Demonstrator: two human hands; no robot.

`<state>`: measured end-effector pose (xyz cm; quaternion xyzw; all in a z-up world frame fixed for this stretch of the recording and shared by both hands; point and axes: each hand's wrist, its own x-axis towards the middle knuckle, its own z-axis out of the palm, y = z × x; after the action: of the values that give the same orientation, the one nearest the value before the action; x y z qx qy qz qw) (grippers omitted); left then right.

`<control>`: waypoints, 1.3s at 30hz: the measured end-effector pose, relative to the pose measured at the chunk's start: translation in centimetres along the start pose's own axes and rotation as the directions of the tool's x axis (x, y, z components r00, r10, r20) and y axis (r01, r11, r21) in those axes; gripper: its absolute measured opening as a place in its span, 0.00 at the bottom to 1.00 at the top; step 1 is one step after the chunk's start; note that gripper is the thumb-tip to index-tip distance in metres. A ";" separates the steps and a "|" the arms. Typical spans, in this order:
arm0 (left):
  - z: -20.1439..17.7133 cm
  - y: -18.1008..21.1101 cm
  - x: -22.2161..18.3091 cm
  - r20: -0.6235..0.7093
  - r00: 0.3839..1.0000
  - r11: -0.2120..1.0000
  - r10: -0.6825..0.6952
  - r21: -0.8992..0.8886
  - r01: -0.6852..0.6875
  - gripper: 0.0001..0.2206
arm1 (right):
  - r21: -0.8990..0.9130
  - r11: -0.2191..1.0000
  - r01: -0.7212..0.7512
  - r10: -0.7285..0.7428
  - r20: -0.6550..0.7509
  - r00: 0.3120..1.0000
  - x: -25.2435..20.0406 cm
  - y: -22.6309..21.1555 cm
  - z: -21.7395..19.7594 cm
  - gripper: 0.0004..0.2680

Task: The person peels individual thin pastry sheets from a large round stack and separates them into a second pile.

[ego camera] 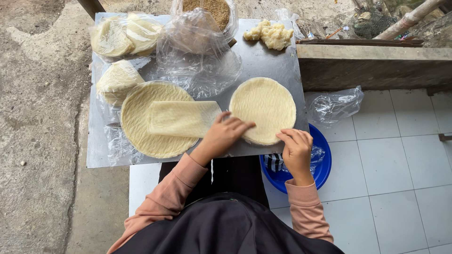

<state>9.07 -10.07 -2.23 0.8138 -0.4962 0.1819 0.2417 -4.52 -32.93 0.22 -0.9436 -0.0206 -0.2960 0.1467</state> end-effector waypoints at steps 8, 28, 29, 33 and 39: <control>-6.3 -7.2 -3.1 -0.228 0.836 0.767 -0.498 0.334 0.548 0.28 | 0.193 0.979 -0.060 0.074 -0.070 0.995 1.7 -3.5 0.2 0.09; -12.3 -4.0 -7.3 0.008 0.869 0.866 -0.494 0.092 0.492 0.23 | 0.329 0.944 -0.036 -0.063 0.287 0.956 7.6 -13.7 9.9 0.13; -12.4 -3.9 -7.4 -0.008 0.881 0.877 -0.473 0.084 0.472 0.21 | 0.328 0.944 -0.042 -0.059 0.291 0.955 7.5 -13.8 10.0 0.11; -13.4 -2.9 -6.7 -0.121 0.913 0.916 -0.390 0.046 0.398 0.16 | 0.405 0.914 -0.020 -0.051 0.165 0.985 7.9 -14.0 9.0 0.05; -16.4 -0.8 -2.4 -0.364 0.912 0.980 -0.191 -0.015 0.200 0.10 | 0.494 0.869 0.026 0.014 -0.077 0.997 9.3 -13.0 3.0 0.06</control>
<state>7.80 1.37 9.79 0.8143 -0.3569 0.3097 0.3370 3.17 -20.07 6.53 -0.8624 -0.0929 -0.3177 0.3831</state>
